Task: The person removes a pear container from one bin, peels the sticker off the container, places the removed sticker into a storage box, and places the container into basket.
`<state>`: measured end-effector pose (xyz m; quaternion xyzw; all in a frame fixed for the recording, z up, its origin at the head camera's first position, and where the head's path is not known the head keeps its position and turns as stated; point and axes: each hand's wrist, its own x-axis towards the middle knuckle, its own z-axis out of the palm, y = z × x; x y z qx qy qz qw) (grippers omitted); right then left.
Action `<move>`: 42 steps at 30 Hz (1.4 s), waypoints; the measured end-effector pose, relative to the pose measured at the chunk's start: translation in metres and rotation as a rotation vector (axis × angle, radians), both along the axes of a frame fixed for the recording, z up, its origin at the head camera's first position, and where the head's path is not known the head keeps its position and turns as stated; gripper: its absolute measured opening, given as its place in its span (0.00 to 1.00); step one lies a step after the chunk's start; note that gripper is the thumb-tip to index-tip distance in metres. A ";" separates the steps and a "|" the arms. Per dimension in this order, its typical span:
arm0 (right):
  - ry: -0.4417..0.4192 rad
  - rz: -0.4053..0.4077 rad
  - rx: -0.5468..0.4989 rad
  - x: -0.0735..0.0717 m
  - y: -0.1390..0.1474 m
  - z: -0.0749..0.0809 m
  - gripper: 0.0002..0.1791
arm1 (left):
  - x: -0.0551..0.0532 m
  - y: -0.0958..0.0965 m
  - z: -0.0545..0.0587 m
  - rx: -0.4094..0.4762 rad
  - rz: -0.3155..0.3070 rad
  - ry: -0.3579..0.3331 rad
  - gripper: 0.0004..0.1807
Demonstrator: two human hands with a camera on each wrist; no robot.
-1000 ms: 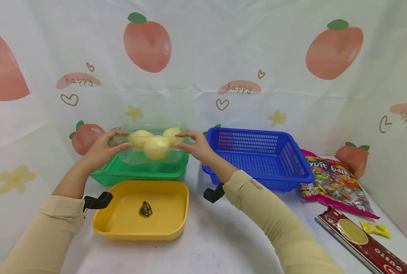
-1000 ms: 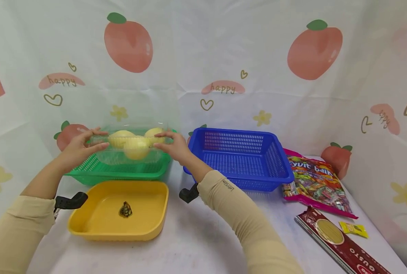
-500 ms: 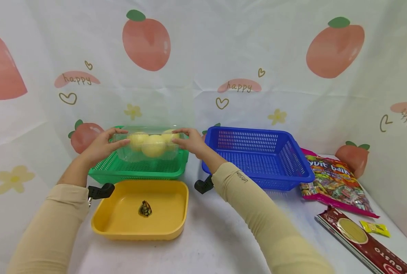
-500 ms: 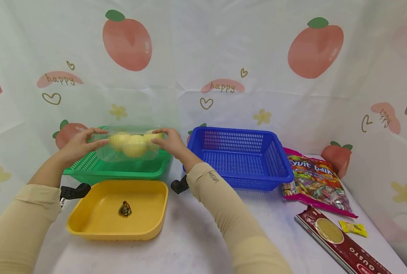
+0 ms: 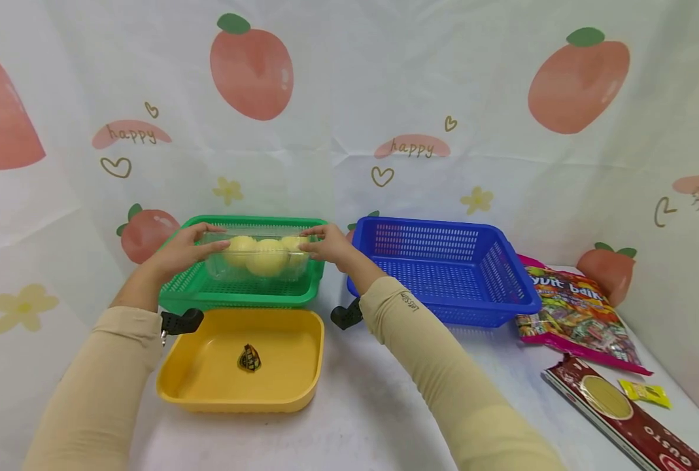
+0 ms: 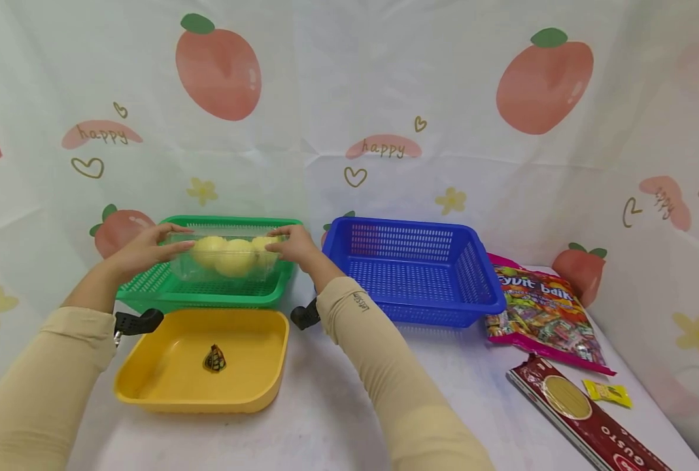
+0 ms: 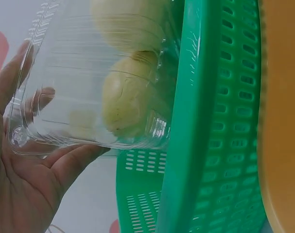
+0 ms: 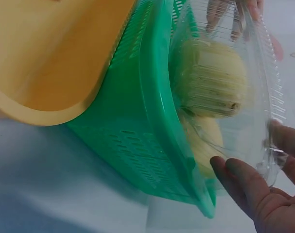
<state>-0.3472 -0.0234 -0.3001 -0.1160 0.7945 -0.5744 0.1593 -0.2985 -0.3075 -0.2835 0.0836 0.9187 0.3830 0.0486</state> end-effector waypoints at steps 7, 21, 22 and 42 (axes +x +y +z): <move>-0.025 0.004 0.056 0.000 -0.003 -0.002 0.23 | -0.005 -0.001 -0.003 -0.004 -0.006 -0.016 0.38; -0.028 0.121 0.190 0.001 -0.013 -0.001 0.26 | -0.005 -0.010 -0.007 -0.008 0.014 -0.065 0.38; -0.028 0.127 0.191 0.001 -0.014 -0.001 0.26 | -0.004 -0.010 -0.007 -0.011 0.016 -0.067 0.37; 0.063 0.316 0.405 0.016 -0.032 -0.005 0.24 | 0.006 -0.013 -0.005 -0.385 -0.065 -0.057 0.25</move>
